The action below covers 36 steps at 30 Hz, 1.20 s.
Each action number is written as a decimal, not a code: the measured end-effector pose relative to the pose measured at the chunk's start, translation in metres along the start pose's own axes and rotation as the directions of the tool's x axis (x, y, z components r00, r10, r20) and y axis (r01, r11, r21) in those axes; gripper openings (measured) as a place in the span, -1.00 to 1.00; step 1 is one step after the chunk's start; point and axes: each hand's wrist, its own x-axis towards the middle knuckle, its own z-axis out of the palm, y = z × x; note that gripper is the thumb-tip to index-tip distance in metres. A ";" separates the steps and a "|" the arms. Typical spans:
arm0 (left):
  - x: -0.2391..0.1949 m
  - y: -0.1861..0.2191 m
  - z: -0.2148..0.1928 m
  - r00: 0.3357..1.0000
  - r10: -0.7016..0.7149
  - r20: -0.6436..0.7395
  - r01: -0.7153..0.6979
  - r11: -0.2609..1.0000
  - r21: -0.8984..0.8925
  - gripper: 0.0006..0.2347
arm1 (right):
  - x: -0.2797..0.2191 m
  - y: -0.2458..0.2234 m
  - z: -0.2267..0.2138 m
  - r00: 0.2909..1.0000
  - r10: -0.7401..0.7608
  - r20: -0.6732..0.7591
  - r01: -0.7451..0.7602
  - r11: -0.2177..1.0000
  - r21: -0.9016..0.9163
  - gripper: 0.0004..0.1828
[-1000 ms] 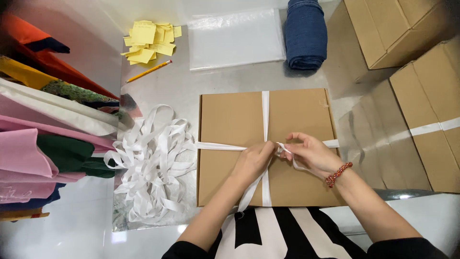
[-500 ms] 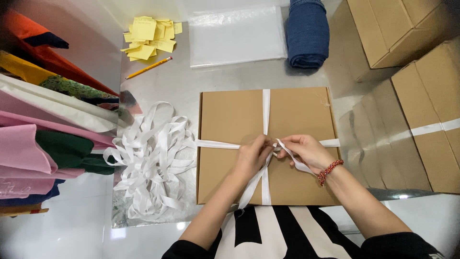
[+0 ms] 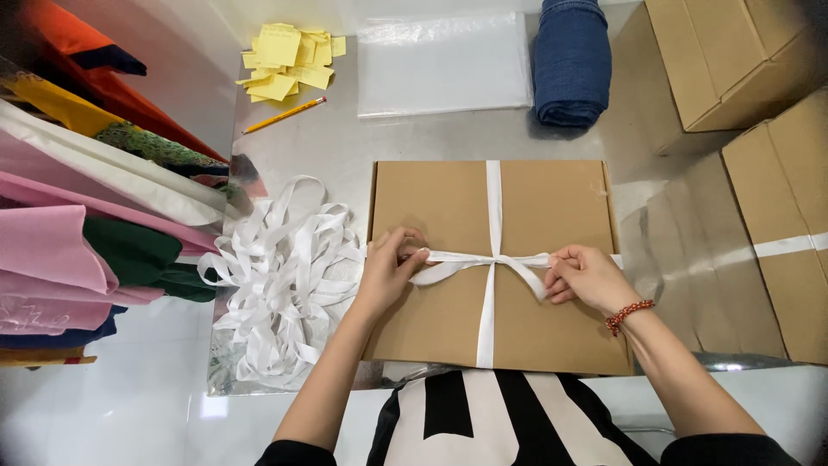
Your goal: Packing clothing into a box and tying a decorative ribbon around it.
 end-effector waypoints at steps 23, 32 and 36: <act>-0.081 0.019 0.003 0.942 -0.110 -0.317 0.137 0.988 0.065 -0.73 | -0.064 0.007 0.040 0.912 -0.368 -0.180 0.353 0.929 -0.110 -0.70; -0.098 0.059 0.045 0.974 0.206 0.094 -0.207 0.978 -0.009 -0.75 | -0.062 -0.022 0.122 0.866 -0.498 0.051 0.428 0.685 -0.590 -0.67; -0.096 0.072 0.044 0.995 -0.047 0.087 0.049 0.999 -0.015 -0.81 | -0.081 -0.019 0.099 0.931 -0.364 -0.041 0.319 0.861 -0.395 -0.78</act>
